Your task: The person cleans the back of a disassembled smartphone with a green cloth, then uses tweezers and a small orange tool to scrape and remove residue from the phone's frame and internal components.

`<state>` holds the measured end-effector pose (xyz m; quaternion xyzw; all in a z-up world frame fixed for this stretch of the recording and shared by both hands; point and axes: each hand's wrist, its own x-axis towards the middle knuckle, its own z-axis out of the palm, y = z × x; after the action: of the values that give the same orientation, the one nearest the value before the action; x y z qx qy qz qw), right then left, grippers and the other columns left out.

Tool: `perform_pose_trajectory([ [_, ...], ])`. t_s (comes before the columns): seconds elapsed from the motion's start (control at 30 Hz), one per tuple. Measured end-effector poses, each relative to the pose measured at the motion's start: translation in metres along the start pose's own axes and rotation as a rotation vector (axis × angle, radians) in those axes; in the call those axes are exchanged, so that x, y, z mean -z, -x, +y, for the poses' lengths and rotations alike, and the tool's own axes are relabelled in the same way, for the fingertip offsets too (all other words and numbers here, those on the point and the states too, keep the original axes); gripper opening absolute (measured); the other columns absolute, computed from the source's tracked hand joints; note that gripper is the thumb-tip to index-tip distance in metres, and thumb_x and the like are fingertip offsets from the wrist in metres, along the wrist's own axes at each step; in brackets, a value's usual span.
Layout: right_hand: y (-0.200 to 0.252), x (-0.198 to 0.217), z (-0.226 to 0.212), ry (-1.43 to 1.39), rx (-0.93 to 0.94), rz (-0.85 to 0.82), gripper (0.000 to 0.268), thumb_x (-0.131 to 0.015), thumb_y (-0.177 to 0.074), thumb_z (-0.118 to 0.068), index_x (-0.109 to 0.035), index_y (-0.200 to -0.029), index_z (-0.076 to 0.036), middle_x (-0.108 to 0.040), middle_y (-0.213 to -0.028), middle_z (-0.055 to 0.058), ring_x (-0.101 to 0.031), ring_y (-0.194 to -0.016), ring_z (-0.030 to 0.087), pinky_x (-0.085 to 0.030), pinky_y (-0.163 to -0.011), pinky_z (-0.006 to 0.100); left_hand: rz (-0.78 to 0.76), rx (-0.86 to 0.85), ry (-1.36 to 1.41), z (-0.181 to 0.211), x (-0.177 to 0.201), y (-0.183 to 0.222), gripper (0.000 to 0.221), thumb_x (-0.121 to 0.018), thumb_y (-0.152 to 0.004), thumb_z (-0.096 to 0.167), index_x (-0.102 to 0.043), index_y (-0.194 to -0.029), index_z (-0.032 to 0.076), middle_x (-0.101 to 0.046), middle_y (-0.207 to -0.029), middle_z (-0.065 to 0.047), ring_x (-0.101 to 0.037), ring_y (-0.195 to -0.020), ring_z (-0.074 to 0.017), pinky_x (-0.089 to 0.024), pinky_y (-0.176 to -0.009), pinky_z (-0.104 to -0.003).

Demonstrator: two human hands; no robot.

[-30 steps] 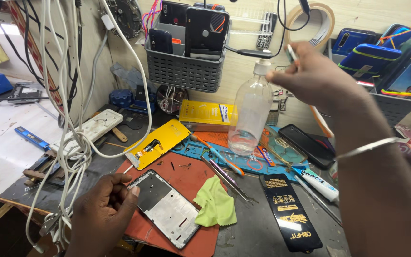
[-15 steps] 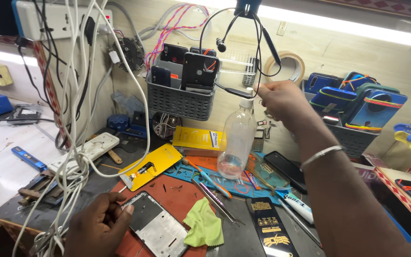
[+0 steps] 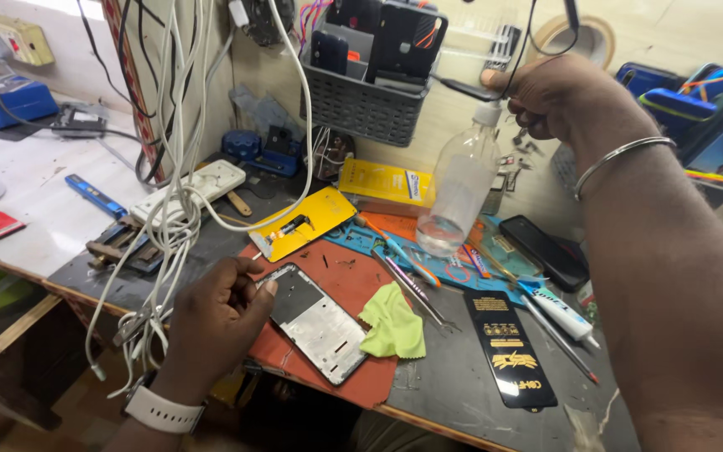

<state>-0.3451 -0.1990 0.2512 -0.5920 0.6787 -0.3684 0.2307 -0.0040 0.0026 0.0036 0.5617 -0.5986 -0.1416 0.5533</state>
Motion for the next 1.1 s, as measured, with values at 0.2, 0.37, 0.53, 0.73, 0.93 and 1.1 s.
perform_pose_trajectory([
  [0.2,0.015,-0.007,0.001,-0.006,0.004,0.052,0.046,-0.083,-0.085,-0.046,-0.06,-0.068,-0.01,-0.046,-0.059,-0.001,-0.039,-0.05,0.012,-0.032,-0.044,0.031,-0.004,0.026,0.046,-0.002,-0.002,0.001,0.029,-0.077,-0.082,0.022,-0.07,-0.103,0.003,-0.068,-0.066,-0.005,-0.062,-0.055,-0.0131,-0.052,-0.053,-0.029],
  [0.37,0.013,0.003,0.001,0.06,0.093,0.111,0.05,-0.084,-0.082,-0.049,-0.062,-0.066,-0.008,-0.045,-0.053,-0.001,-0.036,-0.044,0.013,-0.025,-0.04,0.034,0.065,-0.04,-0.084,-0.004,-0.005,-0.004,0.03,-0.079,-0.08,0.024,-0.071,-0.098,0.002,-0.069,-0.068,-0.005,-0.066,-0.055,-0.0137,-0.054,-0.056,-0.03],
  [0.53,-0.001,0.014,-0.003,0.144,0.001,0.037,0.056,-0.083,-0.083,-0.054,-0.058,-0.066,-0.007,-0.041,-0.053,0.0,-0.033,-0.043,0.013,-0.025,-0.039,0.035,0.09,-0.106,-0.172,-0.005,-0.013,-0.007,0.03,-0.079,-0.08,0.023,-0.07,-0.1,0.002,-0.07,-0.071,-0.006,-0.066,-0.059,-0.0145,-0.054,-0.058,-0.032],
  [0.73,0.002,0.008,0.013,0.026,0.132,0.062,0.045,-0.085,-0.083,-0.047,-0.066,-0.067,-0.009,-0.046,-0.055,0.001,-0.037,-0.045,0.014,-0.027,-0.04,0.035,0.093,-0.021,-0.206,-0.004,-0.013,-0.001,0.033,-0.079,-0.079,0.024,-0.07,-0.103,0.003,-0.071,-0.078,-0.008,-0.068,-0.058,-0.0177,-0.056,-0.059,-0.033],
  [0.93,-0.01,0.008,0.016,0.043,0.164,0.085,0.052,-0.087,-0.083,-0.049,-0.062,-0.072,-0.004,-0.05,-0.057,0.001,-0.04,-0.046,0.014,-0.029,-0.04,0.037,0.176,-0.241,-0.319,-0.014,-0.02,-0.008,0.033,-0.081,-0.079,0.025,-0.069,-0.1,0.002,-0.07,-0.086,-0.012,-0.068,-0.072,-0.0258,-0.055,-0.069,-0.039],
  [1.1,-0.017,0.004,0.036,0.222,0.302,0.128,0.061,-0.076,-0.094,-0.055,-0.068,-0.076,0.003,-0.056,-0.06,0.007,-0.048,-0.052,0.015,-0.041,-0.047,0.037,0.139,-0.194,-0.323,-0.017,-0.017,-0.003,0.031,-0.08,-0.079,0.024,-0.07,-0.099,0.003,-0.068,-0.084,-0.013,-0.068,-0.071,-0.0285,-0.056,-0.068,-0.041],
])
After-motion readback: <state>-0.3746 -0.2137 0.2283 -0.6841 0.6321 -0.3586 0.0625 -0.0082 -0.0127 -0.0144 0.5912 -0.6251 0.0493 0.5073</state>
